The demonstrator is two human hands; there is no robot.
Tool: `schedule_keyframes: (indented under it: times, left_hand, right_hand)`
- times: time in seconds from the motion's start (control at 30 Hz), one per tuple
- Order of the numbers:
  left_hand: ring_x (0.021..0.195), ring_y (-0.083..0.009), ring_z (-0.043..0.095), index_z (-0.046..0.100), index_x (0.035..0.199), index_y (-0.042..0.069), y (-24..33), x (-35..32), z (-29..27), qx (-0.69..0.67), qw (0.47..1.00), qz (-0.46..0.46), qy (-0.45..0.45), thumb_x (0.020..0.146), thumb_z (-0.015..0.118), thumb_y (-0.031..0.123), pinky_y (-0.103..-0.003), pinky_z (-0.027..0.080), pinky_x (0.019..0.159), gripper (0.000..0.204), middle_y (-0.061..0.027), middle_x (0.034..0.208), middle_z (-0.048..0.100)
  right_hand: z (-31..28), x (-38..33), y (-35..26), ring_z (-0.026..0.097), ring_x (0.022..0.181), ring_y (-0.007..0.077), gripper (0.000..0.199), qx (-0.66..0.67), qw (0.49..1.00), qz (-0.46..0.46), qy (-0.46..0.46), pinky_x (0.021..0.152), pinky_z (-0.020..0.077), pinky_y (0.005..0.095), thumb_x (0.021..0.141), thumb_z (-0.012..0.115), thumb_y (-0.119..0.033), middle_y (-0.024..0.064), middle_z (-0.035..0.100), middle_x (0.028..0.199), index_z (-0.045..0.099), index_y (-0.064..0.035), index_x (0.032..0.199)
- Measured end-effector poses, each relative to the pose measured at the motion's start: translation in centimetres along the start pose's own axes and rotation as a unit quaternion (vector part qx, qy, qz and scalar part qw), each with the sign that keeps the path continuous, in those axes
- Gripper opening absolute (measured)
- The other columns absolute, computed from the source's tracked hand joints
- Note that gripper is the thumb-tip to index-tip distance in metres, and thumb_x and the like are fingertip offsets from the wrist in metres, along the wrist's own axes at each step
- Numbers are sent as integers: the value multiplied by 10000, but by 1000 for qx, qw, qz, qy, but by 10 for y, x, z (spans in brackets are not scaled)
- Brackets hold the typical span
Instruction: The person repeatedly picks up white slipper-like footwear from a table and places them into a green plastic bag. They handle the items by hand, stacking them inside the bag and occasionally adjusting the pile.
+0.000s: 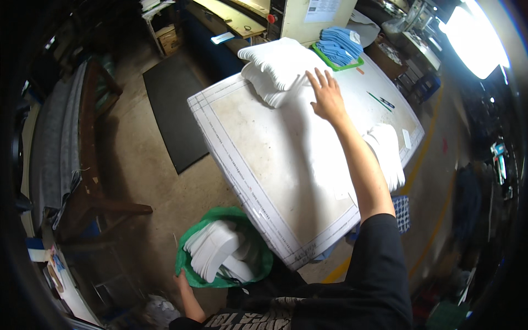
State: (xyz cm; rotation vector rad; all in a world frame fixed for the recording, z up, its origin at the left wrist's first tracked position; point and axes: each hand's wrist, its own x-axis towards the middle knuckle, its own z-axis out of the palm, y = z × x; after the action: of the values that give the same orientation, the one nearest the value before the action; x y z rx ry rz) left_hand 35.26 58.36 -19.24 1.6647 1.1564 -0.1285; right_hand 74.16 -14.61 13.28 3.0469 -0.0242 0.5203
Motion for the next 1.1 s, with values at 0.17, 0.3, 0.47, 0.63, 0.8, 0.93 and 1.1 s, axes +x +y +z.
schedule_keyframes:
  times: [0.17,0.3,0.47,0.63,0.8,0.93,1.1]
  left_hand:
    - [1192,-376,631,456,1452,19,-33,-58,23,140,987,-46,71,1034,606,314,-553,539,950,533,-209,1407,573]
    - [1184,-386,630,450,1459,37,-56,-109,16,115,983,-145,6,1037,588,348,-565,538,947,542,-206,1403,569]
    - [1175,-399,629,442,1467,59,-62,-136,5,67,965,-244,-75,1042,566,391,-579,536,944,553,-203,1400,563]
    - [1166,-411,628,434,1475,81,-58,-119,10,20,953,-284,-105,1047,544,434,-593,535,940,565,-199,1396,557]
    - [1219,-439,589,458,1453,175,-66,-87,15,-162,913,-374,-12,1052,515,415,-648,513,964,471,-142,1347,592]
    - [1046,-323,608,497,1395,172,-76,-72,-4,-163,910,-380,-7,1059,489,371,-523,535,836,390,-109,1241,600]
    - [900,-228,556,528,1352,172,-79,-53,-26,-96,953,-259,-125,1051,511,349,-432,477,739,349,-69,1179,591]
  right_hand:
    - [8,71,41,264,1581,374,1263,-54,998,-26,-22,1290,254,567,659,970,-203,119,313,1705,227,-329,1672]
    - [29,93,35,286,1566,399,1326,-45,995,0,-88,1217,271,729,634,988,-189,79,305,1712,190,-423,1667]
    - [47,81,33,486,1389,369,1097,-75,997,4,-4,1148,338,771,675,966,-225,67,470,1552,392,-430,1587]
    - [28,58,44,500,1335,357,983,-125,991,-43,31,1132,377,723,712,929,-294,94,502,1487,450,-420,1561]
    - [-5,19,33,523,1283,356,987,-51,990,-34,126,1095,448,599,653,946,-232,122,531,1450,516,-322,1538]
    - [-40,-31,15,539,1249,362,981,-5,988,-44,146,1046,486,509,619,944,-176,150,556,1420,555,-242,1518]
    - [-82,-140,-50,524,1250,379,961,20,994,-23,102,1062,477,504,599,941,-143,158,561,1390,584,-198,1490]
